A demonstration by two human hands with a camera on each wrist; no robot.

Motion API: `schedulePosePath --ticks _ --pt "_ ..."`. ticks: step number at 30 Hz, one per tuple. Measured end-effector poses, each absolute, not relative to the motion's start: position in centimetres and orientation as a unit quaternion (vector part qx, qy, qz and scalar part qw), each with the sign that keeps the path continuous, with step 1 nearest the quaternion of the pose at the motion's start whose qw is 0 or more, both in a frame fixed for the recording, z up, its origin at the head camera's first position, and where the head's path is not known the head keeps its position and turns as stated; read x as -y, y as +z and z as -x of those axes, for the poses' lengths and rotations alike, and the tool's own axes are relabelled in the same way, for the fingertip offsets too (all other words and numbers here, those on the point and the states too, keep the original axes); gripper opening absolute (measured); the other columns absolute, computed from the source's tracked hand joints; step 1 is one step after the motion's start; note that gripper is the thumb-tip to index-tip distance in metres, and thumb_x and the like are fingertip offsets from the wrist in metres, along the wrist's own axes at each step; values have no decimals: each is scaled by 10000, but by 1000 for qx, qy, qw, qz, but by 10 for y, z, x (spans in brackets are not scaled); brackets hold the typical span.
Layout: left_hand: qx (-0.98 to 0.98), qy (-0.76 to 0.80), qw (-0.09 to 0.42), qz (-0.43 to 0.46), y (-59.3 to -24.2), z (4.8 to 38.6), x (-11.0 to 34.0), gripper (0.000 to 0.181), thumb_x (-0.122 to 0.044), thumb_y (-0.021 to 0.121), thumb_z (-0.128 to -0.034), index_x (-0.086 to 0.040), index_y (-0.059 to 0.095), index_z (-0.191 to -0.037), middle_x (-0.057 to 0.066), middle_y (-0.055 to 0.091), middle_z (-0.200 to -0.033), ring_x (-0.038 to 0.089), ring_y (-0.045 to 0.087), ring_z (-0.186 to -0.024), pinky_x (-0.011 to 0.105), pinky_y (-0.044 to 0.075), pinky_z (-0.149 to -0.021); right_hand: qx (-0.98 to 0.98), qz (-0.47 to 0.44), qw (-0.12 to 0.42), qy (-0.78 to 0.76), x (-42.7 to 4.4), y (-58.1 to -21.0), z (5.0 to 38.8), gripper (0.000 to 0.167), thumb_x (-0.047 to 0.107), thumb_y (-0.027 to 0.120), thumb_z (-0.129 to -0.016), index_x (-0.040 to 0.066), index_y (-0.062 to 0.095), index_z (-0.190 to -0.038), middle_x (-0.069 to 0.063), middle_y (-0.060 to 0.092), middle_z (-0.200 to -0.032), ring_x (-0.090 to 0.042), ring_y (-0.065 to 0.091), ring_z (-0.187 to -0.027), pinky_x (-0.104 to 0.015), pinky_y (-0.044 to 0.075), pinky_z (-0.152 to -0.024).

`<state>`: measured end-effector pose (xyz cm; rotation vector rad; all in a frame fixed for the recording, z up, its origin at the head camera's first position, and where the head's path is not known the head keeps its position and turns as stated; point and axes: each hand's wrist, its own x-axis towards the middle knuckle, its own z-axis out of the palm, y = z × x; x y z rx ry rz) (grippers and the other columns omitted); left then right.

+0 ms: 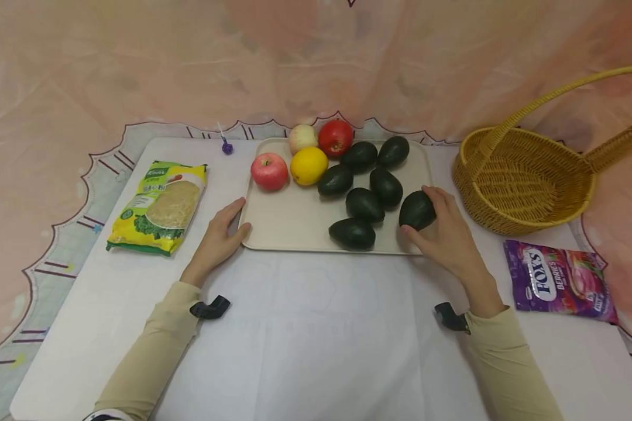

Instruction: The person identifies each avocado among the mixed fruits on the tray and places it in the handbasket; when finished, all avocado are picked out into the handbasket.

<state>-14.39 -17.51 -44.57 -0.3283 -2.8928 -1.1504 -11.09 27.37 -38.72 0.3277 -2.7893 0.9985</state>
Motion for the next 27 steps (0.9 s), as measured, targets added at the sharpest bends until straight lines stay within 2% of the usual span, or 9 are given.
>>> schedulePosePath --ticks 1,4,8,12,16,19,22,25,27 --pt "924 -367 6 106 -446 144 175 599 -203 557 -929 -65 324 -1464 130 326 -1527 304 274 -1420 519 183 -1139 931 -109 89 337 -276 -385 111 821 270 760 -771 138 326 -1455 -177 325 -1478 -411 401 -1274 -609 344 -995" --pt "924 -366 8 107 -446 143 176 598 -199 558 -929 -63 325 -1463 132 328 -1525 305 277 -1419 520 188 -1136 927 -105 111 343 -281 -380 111 810 221 759 -766 137 335 -1451 -174 341 -1467 -380 430 -1223 -342 401 -988" --pt "925 -364 5 107 -446 143 176 603 -199 553 -932 -68 314 -1469 132 323 -1527 304 271 -1420 516 183 -1138 924 -97 132 345 -289 -373 113 805 192 756 -765 133 337 -1450 -185 379 -1426 -353 441 -1191 -27 284 -836" --pt "926 -361 4 106 -447 143 176 603 -204 551 -933 -75 311 -1471 124 319 -1531 296 267 -1424 506 180 -1142 921 -85 140 354 -298 -367 113 804 172 747 -771 143 323 -1454 -201 383 -1405 -368 413 -1207 -95 298 -934" --pt "926 -361 7 112 -446 143 176 598 -195 558 -926 -70 327 -1463 124 323 -1529 304 270 -1421 515 186 -1137 914 -81 156 365 -308 -365 114 812 106 745 -755 120 320 -1447 -221 365 -1409 -384 371 -1239 -436 301 -1080" --pt "925 -361 9 115 -447 142 175 591 -191 565 -920 -74 344 -1455 118 326 -1528 307 275 -1418 525 193 -1129 909 -77 165 375 -314 -364 116 822 71 746 -739 109 325 -1444 -216 348 -1426 -374 343 -1270 -540 254 -1091" --pt "925 -361 11 116 -448 142 175 591 -191 567 -919 -78 345 -1454 114 329 -1527 305 278 -1416 530 198 -1125 907 -61 163 384 -321 -363 117 824 77 743 -747 137 323 -1453 -185 331 -1443 -293 345 -1276 -304 309 -1076" --pt "925 -361 13 114 -448 142 176 608 -196 568 -920 -80 319 -1463 131 337 -1518 309 290 -1409 529 201 -1123 896 -41 151 415 -328 -362 118 849 68 721 -775 202 271 -1483 -137 283 -1482 -196 334 -1287 -55 352 -911" --pt "926 -361 14 111 -449 142 176 621 -201 568 -921 -80 301 -1468 145 343 -1511 314 299 -1404 527 204 -1121 889 -32 151 431 -332 -361 119 834 52 702 -786 213 275 -1484 -110 284 -1479 -148 341 -1270 12 375 -782"
